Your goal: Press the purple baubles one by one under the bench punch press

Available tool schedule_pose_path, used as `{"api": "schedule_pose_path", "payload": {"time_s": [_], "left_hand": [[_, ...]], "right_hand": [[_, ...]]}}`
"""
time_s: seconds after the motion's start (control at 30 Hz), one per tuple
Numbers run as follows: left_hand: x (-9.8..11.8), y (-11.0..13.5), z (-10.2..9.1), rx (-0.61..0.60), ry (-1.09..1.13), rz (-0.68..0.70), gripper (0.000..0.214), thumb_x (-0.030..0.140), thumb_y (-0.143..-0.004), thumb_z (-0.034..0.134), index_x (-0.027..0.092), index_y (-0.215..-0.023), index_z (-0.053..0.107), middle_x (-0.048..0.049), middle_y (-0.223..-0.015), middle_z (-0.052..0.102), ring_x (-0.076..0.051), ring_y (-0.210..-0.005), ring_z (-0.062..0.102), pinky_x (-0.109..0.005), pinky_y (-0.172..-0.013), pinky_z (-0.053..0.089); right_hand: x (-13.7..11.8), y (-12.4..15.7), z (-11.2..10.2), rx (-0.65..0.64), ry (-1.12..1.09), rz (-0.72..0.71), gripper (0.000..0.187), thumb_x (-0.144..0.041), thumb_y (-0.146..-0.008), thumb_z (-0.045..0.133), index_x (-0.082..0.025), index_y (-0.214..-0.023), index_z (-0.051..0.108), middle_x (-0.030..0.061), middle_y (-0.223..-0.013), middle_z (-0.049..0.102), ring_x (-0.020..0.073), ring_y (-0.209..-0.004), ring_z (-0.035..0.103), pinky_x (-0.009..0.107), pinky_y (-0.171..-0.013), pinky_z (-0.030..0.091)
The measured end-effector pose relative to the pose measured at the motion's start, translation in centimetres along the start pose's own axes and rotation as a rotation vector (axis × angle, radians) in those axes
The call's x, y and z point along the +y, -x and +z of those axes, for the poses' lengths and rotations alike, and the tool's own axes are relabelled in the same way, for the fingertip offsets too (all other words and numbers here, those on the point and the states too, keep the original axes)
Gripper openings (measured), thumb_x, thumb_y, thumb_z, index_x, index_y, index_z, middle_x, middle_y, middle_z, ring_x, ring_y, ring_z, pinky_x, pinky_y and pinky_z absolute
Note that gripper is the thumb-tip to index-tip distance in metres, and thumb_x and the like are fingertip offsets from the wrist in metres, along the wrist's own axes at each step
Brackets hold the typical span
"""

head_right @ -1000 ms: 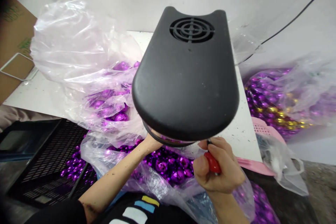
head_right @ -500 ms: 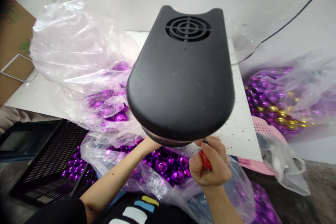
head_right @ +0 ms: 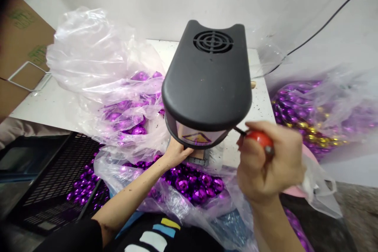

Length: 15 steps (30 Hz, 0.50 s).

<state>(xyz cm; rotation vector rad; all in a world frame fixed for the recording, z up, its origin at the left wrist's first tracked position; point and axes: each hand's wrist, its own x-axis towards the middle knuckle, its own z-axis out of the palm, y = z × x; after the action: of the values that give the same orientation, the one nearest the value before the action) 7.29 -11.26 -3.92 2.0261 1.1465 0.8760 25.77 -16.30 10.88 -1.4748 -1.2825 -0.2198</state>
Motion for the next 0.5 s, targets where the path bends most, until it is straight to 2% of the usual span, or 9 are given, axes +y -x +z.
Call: {"api": "schedule_pose_path", "payload": {"time_s": [0.07,0.17,0.27,0.33,0.37,0.43,0.5], "left_hand": [[0.3,0.6,-0.5,0.046,-0.011,0.030,0.043,0.032,-0.089,0.066,0.018,-0.127,0.051,-0.0126,-0.126,0.062,-0.029,-0.123,0.055,-0.056,-0.119,0.027],[0.9,3.1,-1.6,0.033,0.010,0.068,0.050,0.032,-0.089,0.067,0.020,-0.132,0.047,-0.0122,-0.125,0.062,-0.028,-0.116,0.057,-0.049,-0.107,0.042],[1.3,7.2,-2.1,-0.173,-0.046,0.144,0.059,0.026,-0.086,0.069,0.022,-0.138,0.043,-0.0121,-0.131,0.060,-0.028,-0.116,0.057,-0.043,-0.099,0.048],[1.5,9.5,-2.0,-0.329,-0.173,0.140,0.070,0.025,-0.082,0.074,0.022,-0.144,0.039,-0.0138,-0.138,0.057,-0.030,-0.117,0.057,-0.046,-0.098,0.049],[1.6,10.3,-1.8,-0.380,-0.235,0.117,0.077,0.029,-0.080,0.078,0.022,-0.146,0.038,-0.0151,-0.139,0.056,-0.033,-0.117,0.057,-0.048,-0.096,0.050],[1.8,10.8,-1.9,-0.400,-0.276,0.073,0.089,0.046,-0.075,0.083,0.021,-0.147,0.038,-0.0166,-0.138,0.057,-0.035,-0.116,0.058,-0.051,-0.094,0.051],[2.0,9.6,-2.7,-0.341,-0.209,0.074,0.076,0.057,-0.078,0.076,0.019,-0.138,0.049,-0.0144,-0.128,0.063,-0.032,-0.111,0.060,-0.047,-0.092,0.052]], "right_hand": [[-1.0,-2.5,0.8,0.035,-0.072,-0.014,0.038,-0.052,-0.093,0.052,-0.018,-0.090,0.069,-0.0032,-0.060,0.054,0.0082,-0.049,0.052,0.026,-0.052,0.039],[-1.5,-4.5,1.8,-0.020,-0.155,-0.016,0.036,-0.052,-0.094,0.054,-0.018,-0.091,0.066,-0.0059,-0.055,0.050,0.0074,-0.043,0.049,0.025,-0.044,0.035],[-1.4,-4.7,2.1,-0.020,-0.160,-0.027,0.038,-0.054,-0.092,0.055,-0.018,-0.090,0.066,-0.0055,-0.054,0.050,0.0081,-0.042,0.049,0.024,-0.040,0.033],[-1.3,-4.6,2.0,-0.012,-0.142,-0.026,0.039,-0.056,-0.092,0.055,-0.018,-0.089,0.066,-0.0051,-0.054,0.050,0.0079,-0.042,0.047,0.024,-0.040,0.033],[-1.3,-4.5,2.0,-0.008,-0.133,-0.022,0.040,-0.056,-0.091,0.055,-0.018,-0.089,0.066,-0.0049,-0.055,0.050,0.0078,-0.042,0.047,0.025,-0.041,0.034],[-1.4,-4.5,2.0,-0.014,-0.132,-0.007,0.040,-0.057,-0.091,0.055,-0.019,-0.088,0.066,-0.0048,-0.055,0.050,0.0078,-0.042,0.047,0.026,-0.042,0.036],[-1.5,-4.7,2.0,-0.031,-0.145,0.012,0.040,-0.058,-0.090,0.055,-0.019,-0.088,0.065,-0.0052,-0.054,0.049,0.0080,-0.041,0.047,0.025,-0.041,0.035]]}}
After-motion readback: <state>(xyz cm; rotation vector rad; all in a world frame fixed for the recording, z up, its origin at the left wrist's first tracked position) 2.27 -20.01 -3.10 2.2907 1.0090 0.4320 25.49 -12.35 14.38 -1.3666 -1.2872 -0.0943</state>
